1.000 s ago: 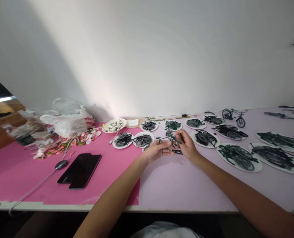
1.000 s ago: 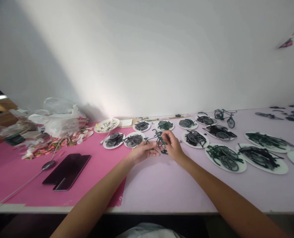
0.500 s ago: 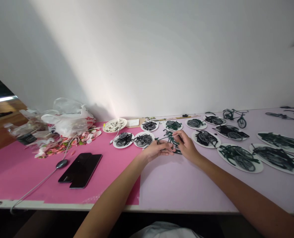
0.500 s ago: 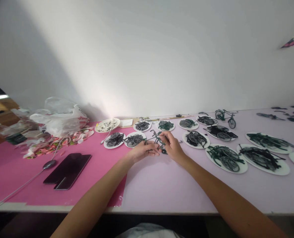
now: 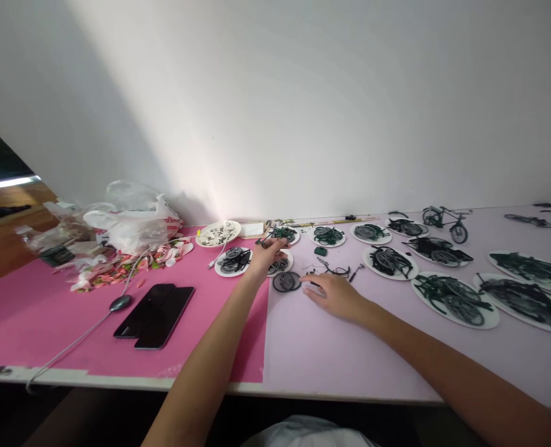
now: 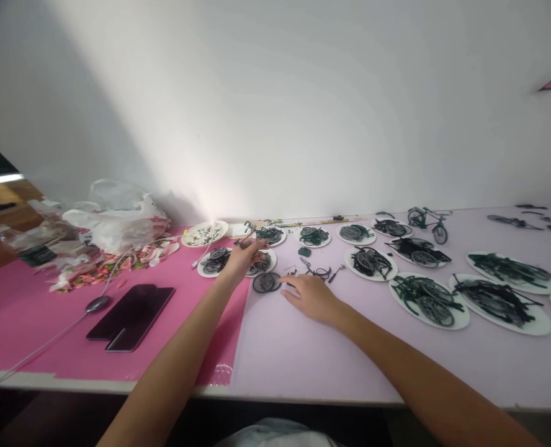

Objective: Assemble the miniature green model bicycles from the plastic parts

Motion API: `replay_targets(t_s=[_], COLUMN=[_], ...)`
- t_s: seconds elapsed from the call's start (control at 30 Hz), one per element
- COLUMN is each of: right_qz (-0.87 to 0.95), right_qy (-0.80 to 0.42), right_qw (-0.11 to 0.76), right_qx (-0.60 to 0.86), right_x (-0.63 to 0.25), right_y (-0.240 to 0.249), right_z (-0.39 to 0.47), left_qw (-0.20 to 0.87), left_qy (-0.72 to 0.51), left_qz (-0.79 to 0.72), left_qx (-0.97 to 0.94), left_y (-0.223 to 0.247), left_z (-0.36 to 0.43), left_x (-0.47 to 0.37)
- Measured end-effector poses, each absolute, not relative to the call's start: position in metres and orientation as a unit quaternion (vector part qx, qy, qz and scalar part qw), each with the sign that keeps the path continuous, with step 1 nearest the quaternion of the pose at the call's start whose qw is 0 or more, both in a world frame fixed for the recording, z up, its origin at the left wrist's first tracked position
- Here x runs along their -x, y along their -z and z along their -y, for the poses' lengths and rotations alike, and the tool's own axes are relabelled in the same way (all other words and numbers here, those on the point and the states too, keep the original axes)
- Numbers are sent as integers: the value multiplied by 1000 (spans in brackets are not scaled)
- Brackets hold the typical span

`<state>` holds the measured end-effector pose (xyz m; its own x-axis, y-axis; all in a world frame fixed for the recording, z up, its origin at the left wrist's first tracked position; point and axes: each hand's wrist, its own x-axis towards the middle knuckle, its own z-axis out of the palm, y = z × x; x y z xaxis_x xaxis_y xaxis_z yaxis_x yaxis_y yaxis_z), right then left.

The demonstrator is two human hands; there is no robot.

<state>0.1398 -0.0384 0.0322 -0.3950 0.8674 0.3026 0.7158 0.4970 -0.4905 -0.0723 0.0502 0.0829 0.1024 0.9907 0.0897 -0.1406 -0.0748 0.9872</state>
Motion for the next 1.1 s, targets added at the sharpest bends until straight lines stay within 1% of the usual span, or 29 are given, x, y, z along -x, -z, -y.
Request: replay_targets(t_s=[0.17, 0.3, 0.4, 0.47, 0.7, 1.0, 1.1], right_qz=[852, 864, 867, 868, 870, 846, 834], right_qy=[-94, -59, -57, -65, -67, -89, -85], right_qw=[232, 174, 135, 124, 119, 167, 165], right_qx=[459, 470, 476, 476, 473, 498, 520], right_x=[-128, -126, -125, -124, -124, -137, -141], right_y=[-24, -23, -28, -32, -34, -40, -42], right_z=[41, 42, 44, 45, 44, 37, 35], left_qw=[534, 533, 528, 514, 500, 497, 499], left_qy=[-521, -514, -506, -500, -515, -517, -507], left_qz=[-424, -413, -413, -420, -399, -385, -393], left_qx=[-514, -530, -543, -555, -571, -581, -582], left_y=[-79, -77, -76, -75, -74, -68, -68], left_z=[-51, -51, -51, -50, -48, -52, -51], left_x=[71, 70, 69, 69, 64, 62, 61])
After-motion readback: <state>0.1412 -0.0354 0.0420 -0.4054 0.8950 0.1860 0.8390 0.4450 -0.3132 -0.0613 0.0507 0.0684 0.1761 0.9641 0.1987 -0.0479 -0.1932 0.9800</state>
